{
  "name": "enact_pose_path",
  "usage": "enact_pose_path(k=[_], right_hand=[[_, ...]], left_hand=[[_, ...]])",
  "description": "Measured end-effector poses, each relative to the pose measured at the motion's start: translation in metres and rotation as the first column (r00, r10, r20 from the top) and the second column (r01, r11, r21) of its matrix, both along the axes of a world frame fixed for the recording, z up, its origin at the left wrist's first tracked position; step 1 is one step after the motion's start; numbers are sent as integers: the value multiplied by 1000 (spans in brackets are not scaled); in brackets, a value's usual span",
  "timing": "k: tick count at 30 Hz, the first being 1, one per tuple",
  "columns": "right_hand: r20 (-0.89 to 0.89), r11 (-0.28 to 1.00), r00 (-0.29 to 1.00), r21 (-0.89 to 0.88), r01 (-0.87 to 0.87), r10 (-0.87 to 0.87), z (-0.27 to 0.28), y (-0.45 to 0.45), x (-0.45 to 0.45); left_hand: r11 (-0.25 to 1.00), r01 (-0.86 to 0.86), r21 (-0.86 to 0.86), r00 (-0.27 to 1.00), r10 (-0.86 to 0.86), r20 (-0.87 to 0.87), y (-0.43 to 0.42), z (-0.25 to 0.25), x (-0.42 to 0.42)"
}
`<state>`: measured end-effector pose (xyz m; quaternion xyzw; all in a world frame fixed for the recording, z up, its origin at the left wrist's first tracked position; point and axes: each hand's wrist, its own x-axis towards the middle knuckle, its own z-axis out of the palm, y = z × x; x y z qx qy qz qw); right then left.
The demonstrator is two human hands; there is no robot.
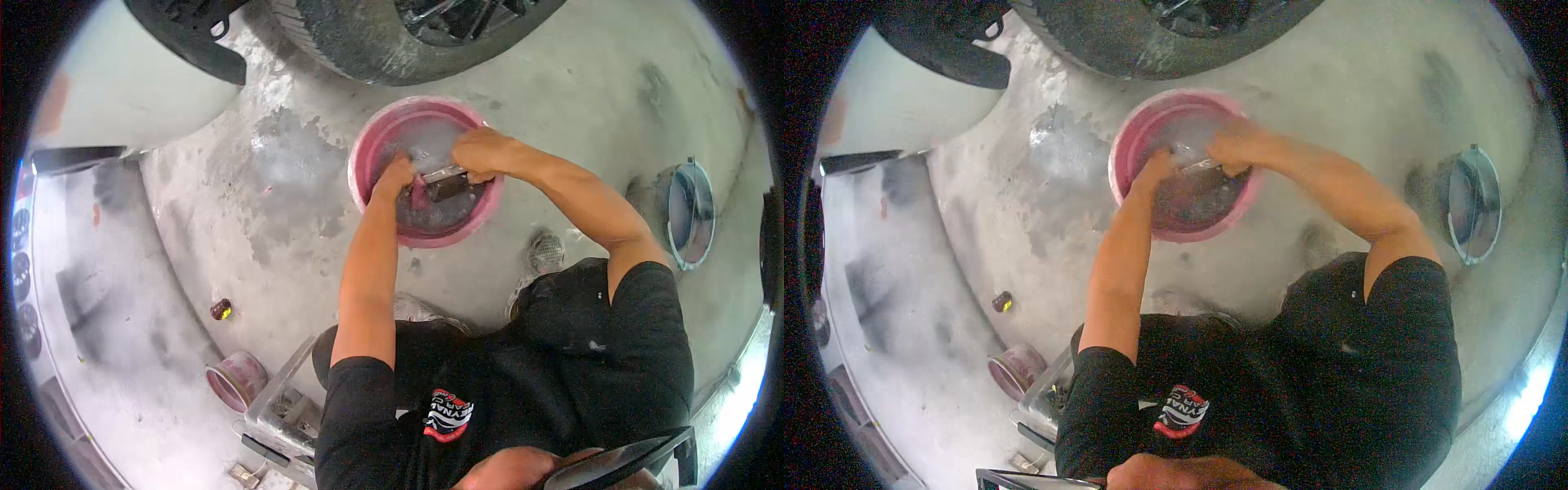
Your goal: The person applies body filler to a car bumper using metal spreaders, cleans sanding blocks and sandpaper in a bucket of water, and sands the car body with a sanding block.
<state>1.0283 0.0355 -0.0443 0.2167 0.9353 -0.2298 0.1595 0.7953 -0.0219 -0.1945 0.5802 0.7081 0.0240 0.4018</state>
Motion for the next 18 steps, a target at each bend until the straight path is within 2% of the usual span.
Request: enact_pose_path(k=[1,2,4,5,6,7,8,9,10,11,14,15,16,17,18], right_hand=[[-15,1000,1000,1,-6,6,7,1,2],[-32,1000,999,5,-11,11,14,3,3],[-14,999,1000,36,9,-8,33,6,4],[1,998,1000,58,6,-6,42,7,6],[4,999,1000,55,0,-1,46,12,9],[-60,998,997,42,44,-41,49,23,11],[-127,996,989,27,84,-80,54,32,13],[-186,994,977,-44,100,-106,57,38,17],[-193,994,976,-48,95,-102,62,42,18],[-199,991,971,-11,131,-130,67,45,19],[-238,979,953,36,201,-187,62,47,25],[-262,973,943,48,225,-205,59,45,27],[-263,969,938,39,244,-226,59,42,27],[-252,962,934,34,271,-254,60,39,26],[-243,955,929,35,296,-279,61,40,26]], left_hand=[[1000,14,5,1000,-14,5,4,2,1],[985,111,-135,994,-108,32,7,5,1],[869,296,-397,955,-272,117,12,7,4],[868,299,-396,954,-273,121,6,-26,3],[887,-147,-438,935,269,229,-8,-86,-3],[667,-534,-520,626,725,288,-16,-118,-6],[736,-498,-458,714,648,265,-13,-93,0],[899,-261,-352,928,334,165,-10,-65,2],[962,17,-272,999,-7,36,-6,-20,8],[967,120,-223,992,-126,-10,-7,14,15],[977,155,-146,988,-154,21,-10,92,35],[987,15,-160,960,30,277,-15,110,41],[970,-117,-215,837,212,505,-17,117,44],[970,-99,-220,842,200,501,-16,116,38],[942,-168,-290,817,298,494,-12,114,26]])
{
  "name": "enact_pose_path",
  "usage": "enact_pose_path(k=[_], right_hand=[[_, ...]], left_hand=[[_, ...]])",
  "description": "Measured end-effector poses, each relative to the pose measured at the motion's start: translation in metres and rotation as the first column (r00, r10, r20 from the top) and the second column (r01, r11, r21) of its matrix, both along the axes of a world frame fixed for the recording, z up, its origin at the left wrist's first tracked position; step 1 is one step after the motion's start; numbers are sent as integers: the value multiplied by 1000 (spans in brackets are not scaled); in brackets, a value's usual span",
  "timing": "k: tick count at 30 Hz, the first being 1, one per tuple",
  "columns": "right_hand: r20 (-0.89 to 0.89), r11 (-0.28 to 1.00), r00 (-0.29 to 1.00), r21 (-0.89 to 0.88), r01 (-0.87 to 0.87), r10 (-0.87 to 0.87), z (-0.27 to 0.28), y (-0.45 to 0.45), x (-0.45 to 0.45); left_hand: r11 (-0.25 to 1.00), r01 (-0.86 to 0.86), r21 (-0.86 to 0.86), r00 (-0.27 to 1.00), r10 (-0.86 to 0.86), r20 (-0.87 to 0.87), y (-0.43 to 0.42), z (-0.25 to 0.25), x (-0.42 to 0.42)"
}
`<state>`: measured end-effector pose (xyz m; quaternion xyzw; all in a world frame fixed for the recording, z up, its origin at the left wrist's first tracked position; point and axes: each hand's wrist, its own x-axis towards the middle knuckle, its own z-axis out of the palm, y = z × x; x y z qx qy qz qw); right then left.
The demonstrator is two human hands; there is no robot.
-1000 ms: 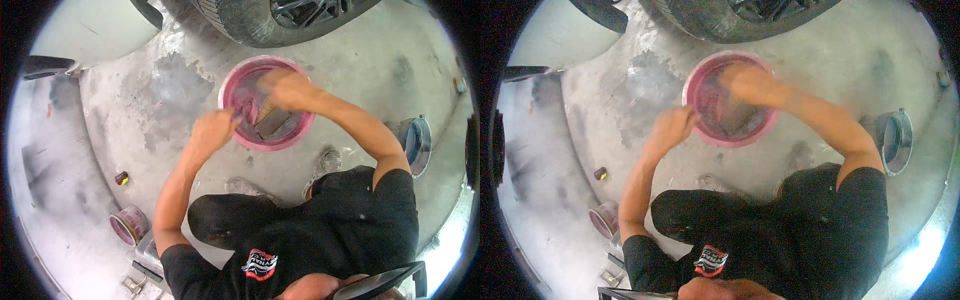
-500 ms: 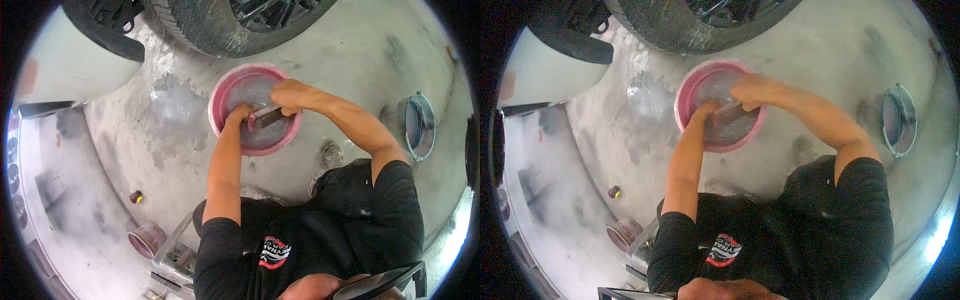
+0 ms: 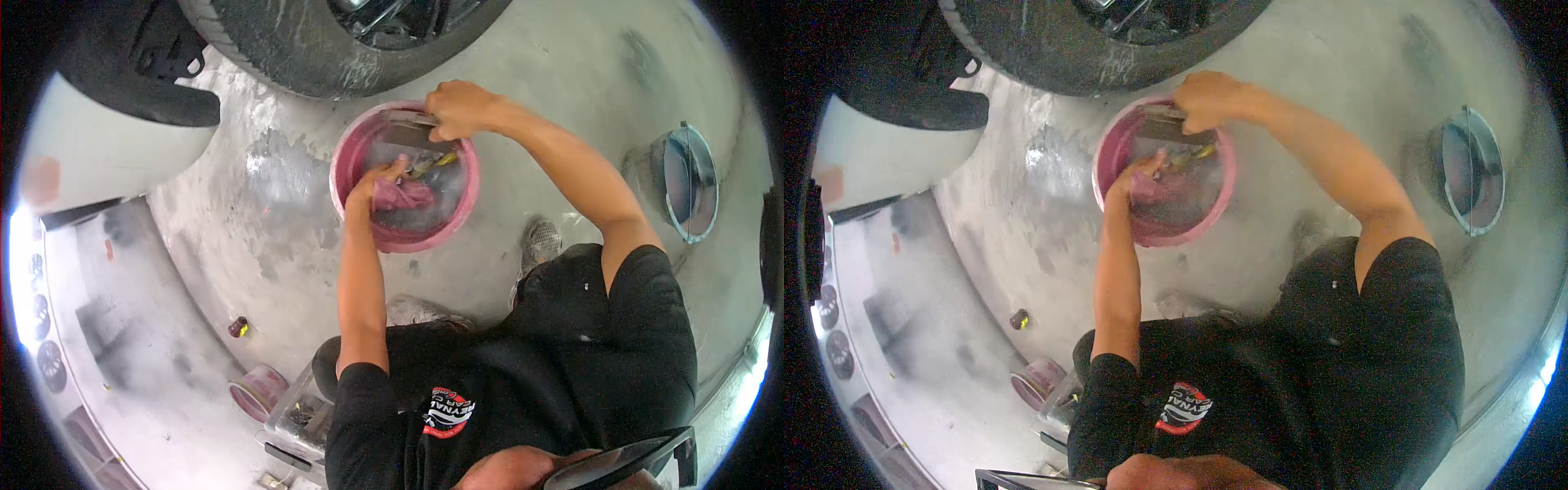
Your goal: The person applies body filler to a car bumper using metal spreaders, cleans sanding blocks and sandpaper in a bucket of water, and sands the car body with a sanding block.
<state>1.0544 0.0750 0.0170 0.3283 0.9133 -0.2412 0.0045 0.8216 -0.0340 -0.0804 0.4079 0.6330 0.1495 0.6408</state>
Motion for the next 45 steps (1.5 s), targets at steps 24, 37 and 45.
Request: enact_pose_path(k=[24,37,45], right_hand=[[-25,990,998,131,-55,58,-51,-7,-18],[-210,952,975,-305,0,-67,-30,16,0],[-327,865,895,-487,117,-305,19,-3,-18]], left_hand=[[885,463,58,673,-308,-672,0,-23,13],[737,347,579,868,-19,-496,-16,126,-62],[676,-318,665,936,337,105,-21,159,-65]])
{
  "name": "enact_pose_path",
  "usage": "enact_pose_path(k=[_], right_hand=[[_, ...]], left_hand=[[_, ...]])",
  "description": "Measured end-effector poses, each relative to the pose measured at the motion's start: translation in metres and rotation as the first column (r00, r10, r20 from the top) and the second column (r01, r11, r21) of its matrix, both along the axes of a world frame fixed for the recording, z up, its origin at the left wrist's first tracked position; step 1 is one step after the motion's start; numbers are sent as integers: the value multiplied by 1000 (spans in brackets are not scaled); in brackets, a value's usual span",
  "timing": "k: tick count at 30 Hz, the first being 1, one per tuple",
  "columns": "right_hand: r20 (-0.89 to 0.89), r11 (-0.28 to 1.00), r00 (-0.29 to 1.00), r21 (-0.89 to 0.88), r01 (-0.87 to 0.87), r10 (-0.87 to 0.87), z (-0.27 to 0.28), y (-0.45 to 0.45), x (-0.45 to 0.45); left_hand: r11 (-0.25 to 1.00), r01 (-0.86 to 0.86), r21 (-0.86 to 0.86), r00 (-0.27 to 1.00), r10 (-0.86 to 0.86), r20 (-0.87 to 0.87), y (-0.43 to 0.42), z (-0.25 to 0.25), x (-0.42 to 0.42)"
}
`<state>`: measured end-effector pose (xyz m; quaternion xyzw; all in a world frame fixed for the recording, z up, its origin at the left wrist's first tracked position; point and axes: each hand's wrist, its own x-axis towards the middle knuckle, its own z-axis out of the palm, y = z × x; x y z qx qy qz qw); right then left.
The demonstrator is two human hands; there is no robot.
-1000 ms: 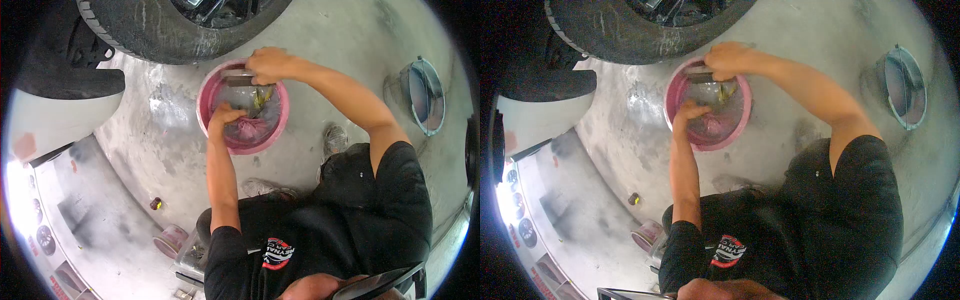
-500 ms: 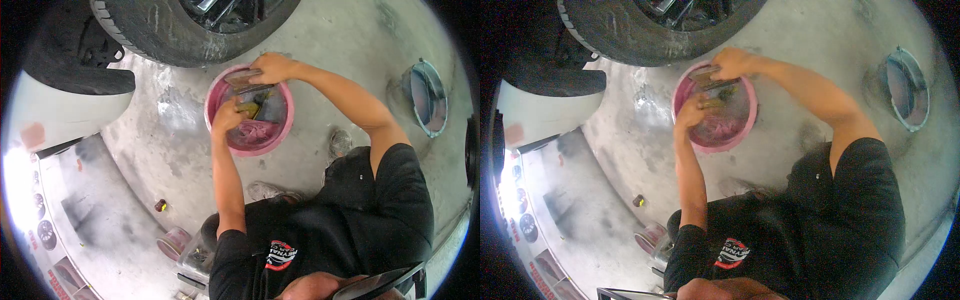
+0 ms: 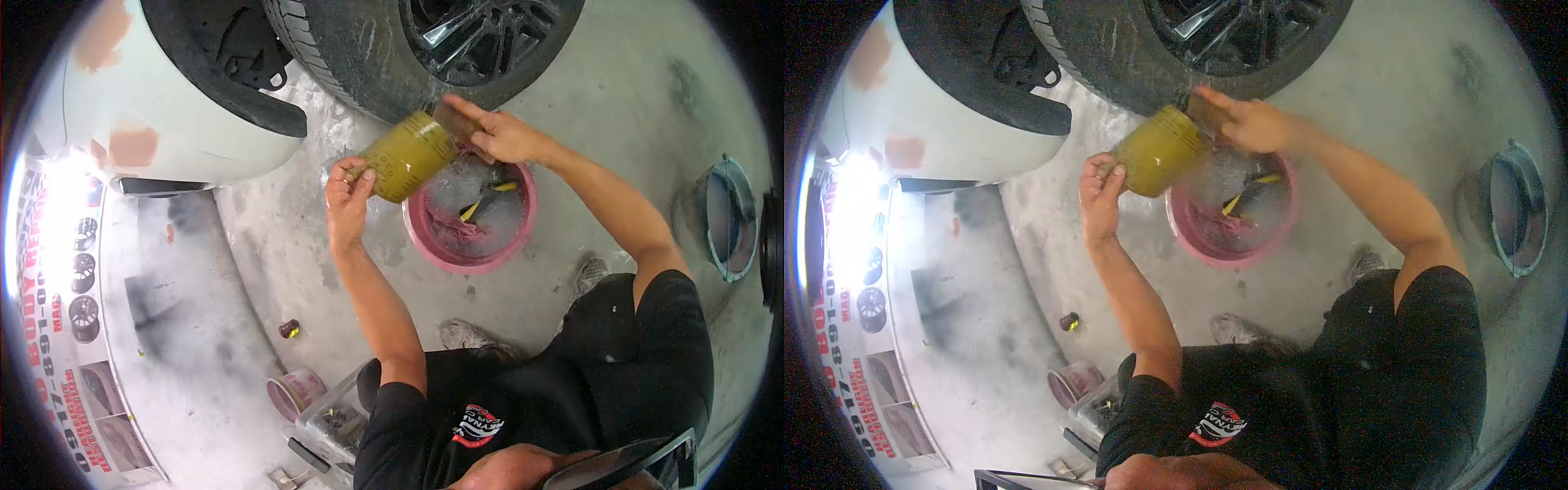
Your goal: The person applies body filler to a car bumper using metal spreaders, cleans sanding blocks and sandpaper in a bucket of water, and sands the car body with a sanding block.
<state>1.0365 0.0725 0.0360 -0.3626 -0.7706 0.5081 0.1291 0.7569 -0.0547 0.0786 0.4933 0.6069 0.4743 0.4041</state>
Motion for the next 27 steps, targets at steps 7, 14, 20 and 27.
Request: enact_pose_path(k=[7,14,20,27], right_hand=[[-203,973,978,-218,-81,36,-12,-3,-5],[-436,520,763,-840,-155,-477,17,-9,-6],[-429,652,806,-755,-72,-407,-4,5,16],[-561,753,795,-620,-218,-232,18,0,35]], left_hand=[[966,-77,247,989,43,141,7,6,23],[883,374,283,736,-97,-670,11,1,110],[912,314,263,778,-88,-623,13,-19,129],[781,-286,556,584,601,-546,34,-32,89]])
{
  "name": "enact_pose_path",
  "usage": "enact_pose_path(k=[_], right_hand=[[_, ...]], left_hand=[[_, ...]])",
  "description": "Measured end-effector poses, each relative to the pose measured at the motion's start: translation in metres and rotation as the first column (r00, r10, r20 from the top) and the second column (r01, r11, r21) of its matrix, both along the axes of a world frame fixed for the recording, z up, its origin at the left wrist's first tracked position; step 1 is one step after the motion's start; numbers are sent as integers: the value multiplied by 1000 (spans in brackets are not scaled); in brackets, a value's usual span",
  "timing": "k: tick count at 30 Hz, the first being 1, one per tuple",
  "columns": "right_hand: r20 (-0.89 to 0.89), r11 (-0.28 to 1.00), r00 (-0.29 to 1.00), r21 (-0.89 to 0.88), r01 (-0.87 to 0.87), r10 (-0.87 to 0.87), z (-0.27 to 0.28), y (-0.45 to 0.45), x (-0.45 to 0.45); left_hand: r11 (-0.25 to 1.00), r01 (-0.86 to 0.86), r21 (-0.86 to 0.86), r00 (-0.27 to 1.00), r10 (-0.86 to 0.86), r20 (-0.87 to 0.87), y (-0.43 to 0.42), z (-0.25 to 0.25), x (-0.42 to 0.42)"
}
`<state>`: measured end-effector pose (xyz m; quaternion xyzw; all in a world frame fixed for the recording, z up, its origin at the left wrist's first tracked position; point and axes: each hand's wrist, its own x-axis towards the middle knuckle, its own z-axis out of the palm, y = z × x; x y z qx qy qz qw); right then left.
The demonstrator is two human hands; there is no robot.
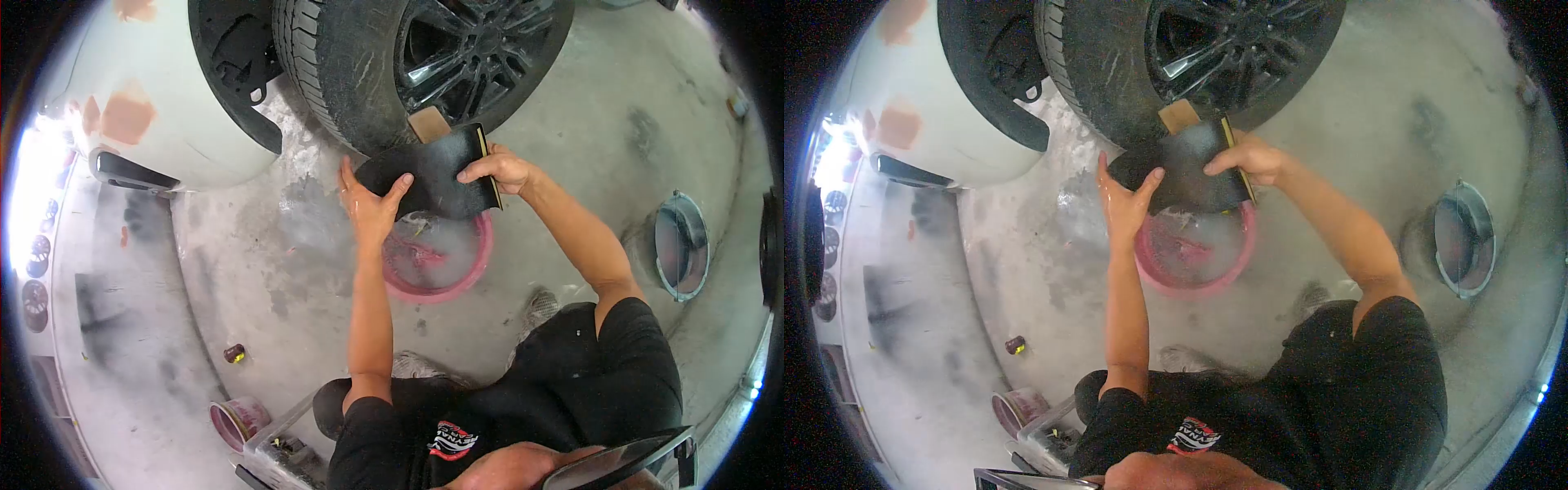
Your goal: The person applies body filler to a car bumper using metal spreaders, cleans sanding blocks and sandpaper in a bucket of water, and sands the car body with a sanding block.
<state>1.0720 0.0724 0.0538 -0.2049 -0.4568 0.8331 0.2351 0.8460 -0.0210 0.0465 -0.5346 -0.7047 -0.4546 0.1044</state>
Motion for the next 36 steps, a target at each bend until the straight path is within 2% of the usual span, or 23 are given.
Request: enact_pose_path(k=[1,2,6,8,9,10,11,14,15,17,18,20,22,23,25,26,28,29,30,32,33,35,36], right_hand=[[-33,999,999,48,3,-2,2,0,-2],[-32,999,999,51,2,0,3,0,-3],[-48,974,988,163,155,-149,6,4,-8],[-34,962,979,181,204,-201,1,14,-3],[91,942,966,259,211,-241,-6,23,0],[213,920,934,335,205,-286,-6,26,4],[155,914,937,317,251,-312,-8,25,8],[235,930,928,299,215,-290,-5,21,33],[253,929,919,296,224,-303,-8,17,44],[491,935,803,270,229,-339,-17,8,71],[499,933,794,273,235,-346,-30,5,86],[354,892,821,123,435,-448,-58,-2,113],[317,881,828,55,470,-462,-84,0,136],[360,813,747,61,579,-559,-115,8,147],[529,673,519,141,726,-671,-144,-4,162],[541,659,504,131,741,-674,-164,-11,176],[756,565,169,301,768,-633,-191,-22,192],[768,545,107,343,765,-632,-191,-32,197],[778,565,129,320,760,-614,-199,-37,202],[607,569,68,692,445,-792,-227,-48,213],[564,554,109,724,411,-818,-220,-49,201],[448,498,218,786,367,-867,-166,-55,168],[368,453,281,815,361,-886,-135,-59,144]], left_hand=[[977,203,-58,936,-176,306,-1,2,-2],[913,406,-50,752,-302,586,-1,4,-5],[910,398,-117,768,-261,585,-4,6,-14],[918,395,-34,729,-291,620,-8,18,-10],[898,419,-137,759,-263,596,-11,28,-10],[893,428,-139,753,-267,602,-10,27,-12],[873,459,-166,759,-288,583,-9,25,-14],[791,596,-138,675,-401,619,-5,16,-11],[723,658,-209,668,-432,606,-4,14,-10],[639,721,-267,642,-473,603,-3,6,-2],[583,744,-328,626,-436,646,-3,1,2],[517,765,-384,610,-391,690,-2,-20,4],[442,646,-622,763,-345,546,5,-60,-10],[422,653,-629,758,-350,551,8,-76,-16],[455,461,-762,870,-401,286,9,-108,-22],[432,472,-769,861,-416,294,7,-118,-19],[669,318,-671,895,-446,-20,1,-124,-11],[617,323,-718,909,-414,53,-1,-122,-7],[607,301,-735,917,-397,47,-6,-123,-2],[494,358,-792,888,-442,125,-8,-125,2],[508,329,-796,873,-485,51,-12,-152,-6],[516,286,-807,852,-522,-32,-15,-177,-12],[412,236,-880,915,-399,58,-10,-174,-8]])
